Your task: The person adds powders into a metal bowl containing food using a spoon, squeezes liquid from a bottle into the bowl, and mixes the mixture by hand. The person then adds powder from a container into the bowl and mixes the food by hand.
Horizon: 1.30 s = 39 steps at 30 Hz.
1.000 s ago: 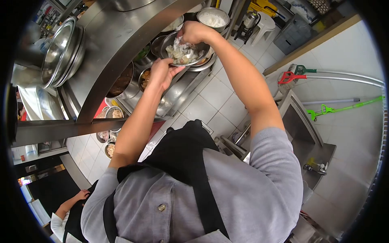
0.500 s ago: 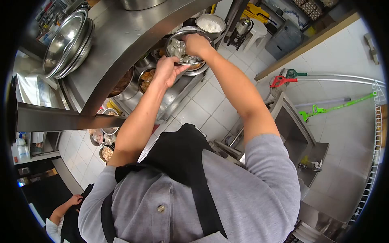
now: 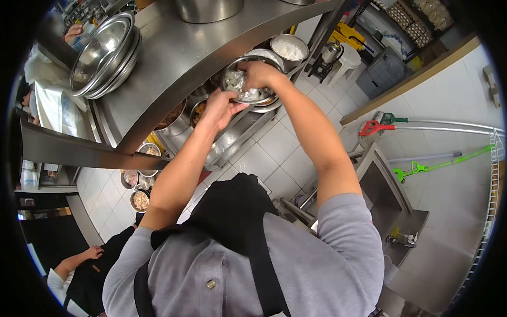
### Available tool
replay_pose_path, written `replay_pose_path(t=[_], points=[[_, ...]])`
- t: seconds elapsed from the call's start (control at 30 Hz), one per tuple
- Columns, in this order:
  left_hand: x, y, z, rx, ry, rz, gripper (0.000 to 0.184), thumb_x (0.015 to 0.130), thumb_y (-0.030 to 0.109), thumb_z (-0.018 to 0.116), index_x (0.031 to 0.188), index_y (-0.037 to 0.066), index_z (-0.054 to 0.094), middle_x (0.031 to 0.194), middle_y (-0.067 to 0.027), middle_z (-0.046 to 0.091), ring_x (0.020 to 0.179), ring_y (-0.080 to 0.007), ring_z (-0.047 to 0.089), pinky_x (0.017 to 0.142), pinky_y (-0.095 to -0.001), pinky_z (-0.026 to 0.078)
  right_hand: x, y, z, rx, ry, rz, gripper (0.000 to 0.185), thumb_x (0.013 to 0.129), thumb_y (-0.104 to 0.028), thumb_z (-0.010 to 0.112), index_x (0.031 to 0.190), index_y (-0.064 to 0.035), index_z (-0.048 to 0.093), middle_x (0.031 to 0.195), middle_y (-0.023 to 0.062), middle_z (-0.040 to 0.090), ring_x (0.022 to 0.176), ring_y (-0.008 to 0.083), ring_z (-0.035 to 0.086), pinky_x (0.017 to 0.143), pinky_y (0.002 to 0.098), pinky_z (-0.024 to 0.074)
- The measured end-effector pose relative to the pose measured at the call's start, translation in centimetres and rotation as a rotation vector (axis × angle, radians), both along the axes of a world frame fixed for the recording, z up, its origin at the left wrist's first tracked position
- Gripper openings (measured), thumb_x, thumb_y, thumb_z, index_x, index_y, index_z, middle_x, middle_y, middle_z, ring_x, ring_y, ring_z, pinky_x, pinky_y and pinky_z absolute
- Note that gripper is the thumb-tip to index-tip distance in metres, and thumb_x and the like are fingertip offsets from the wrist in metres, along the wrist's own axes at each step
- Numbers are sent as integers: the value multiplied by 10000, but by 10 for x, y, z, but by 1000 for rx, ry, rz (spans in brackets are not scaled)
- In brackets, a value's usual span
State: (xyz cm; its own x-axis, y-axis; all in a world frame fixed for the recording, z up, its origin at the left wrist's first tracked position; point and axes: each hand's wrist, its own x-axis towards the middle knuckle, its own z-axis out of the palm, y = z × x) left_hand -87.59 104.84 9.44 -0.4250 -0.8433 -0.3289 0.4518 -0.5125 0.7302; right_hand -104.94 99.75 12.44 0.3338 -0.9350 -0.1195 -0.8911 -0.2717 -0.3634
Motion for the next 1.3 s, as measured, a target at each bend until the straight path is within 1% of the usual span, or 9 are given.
replay_pose_path(t=[0.13, 0.23, 0.43, 0.53, 0.67, 0.9, 1.03, 1.23, 1.3], points=[[8, -6, 3, 1, -83, 70, 268, 903, -38, 465, 1167, -37, 416, 1139, -184, 545, 972, -323, 641, 784, -433, 627, 16, 6, 24, -44, 129, 165, 515, 686, -83, 636, 1200, -109, 664, 1061, 183, 697, 995, 349, 661, 880, 410, 523], [19, -7, 10, 30, -90, 122, 258, 895, -40, 475, 1150, -37, 432, 1102, -178, 554, 947, -312, 640, 777, -431, 630, 10, 5, 57, -72, 75, 213, 427, 709, -79, 635, 1132, -95, 682, 1026, 173, 699, 962, 349, 662, 852, 403, 527], [28, -5, 6, 72, -99, 322, 175, 932, -13, 480, 1103, -44, 500, 1050, -143, 534, 869, -257, 632, 750, -383, 643, -42, -50, 25, -573, -226, 142, 251, 771, -172, 692, 999, -69, 709, 966, 143, 702, 890, 337, 663, 792, 397, 527], [33, -2, 10, 58, -113, 415, 222, 918, -29, 479, 1140, -38, 487, 1071, -166, 547, 897, -278, 634, 770, -407, 636, -47, -45, 29, -162, 168, -107, 226, 773, -179, 696, 977, -87, 730, 985, 141, 705, 855, 329, 668, 768, 401, 533], [37, 2, 13, 55, -119, 497, 187, 956, -5, 485, 1138, -32, 515, 1060, -147, 570, 885, -244, 641, 786, -390, 632, -51, -50, -23, 271, -62, -223, 457, 710, -242, 771, 1150, -129, 718, 1118, 113, 713, 964, 239, 680, 892, 344, 521], [34, 3, 15, 36, -135, 436, 341, 893, -56, 468, 1229, -6, 436, 1099, -176, 561, 918, -293, 643, 780, -436, 629, -53, -73, -87, 20, -137, -89, 378, 691, -173, 706, 1062, -104, 734, 968, 162, 725, 882, 329, 681, 844, 366, 520], [27, -6, 4, 24, -140, 358, 350, 893, -52, 472, 1236, -7, 417, 1115, -176, 554, 919, -293, 641, 775, -433, 629, -71, -79, -73, 72, -348, -267, 323, 645, -108, 731, 966, -83, 750, 847, 116, 732, 788, 240, 702, 755, 352, 542], [-1, -11, 5, -16, -177, 258, 353, 896, -45, 458, 1246, -8, 430, 1149, -179, 562, 912, -296, 651, 765, -407, 627, -56, -87, -31, -311, -508, -28, 347, 652, -156, 751, 980, -43, 728, 865, 164, 720, 809, 257, 691, 753, 371, 531], [-13, -12, 4, -44, -148, 206, 346, 897, -45, 456, 1240, -14, 433, 1149, -182, 563, 920, -300, 652, 765, -409, 627, -35, -81, -29, -333, -225, 73, 441, 658, -252, 777, 1038, -38, 714, 983, 202, 709, 905, 315, 679, 813, 368, 524]])
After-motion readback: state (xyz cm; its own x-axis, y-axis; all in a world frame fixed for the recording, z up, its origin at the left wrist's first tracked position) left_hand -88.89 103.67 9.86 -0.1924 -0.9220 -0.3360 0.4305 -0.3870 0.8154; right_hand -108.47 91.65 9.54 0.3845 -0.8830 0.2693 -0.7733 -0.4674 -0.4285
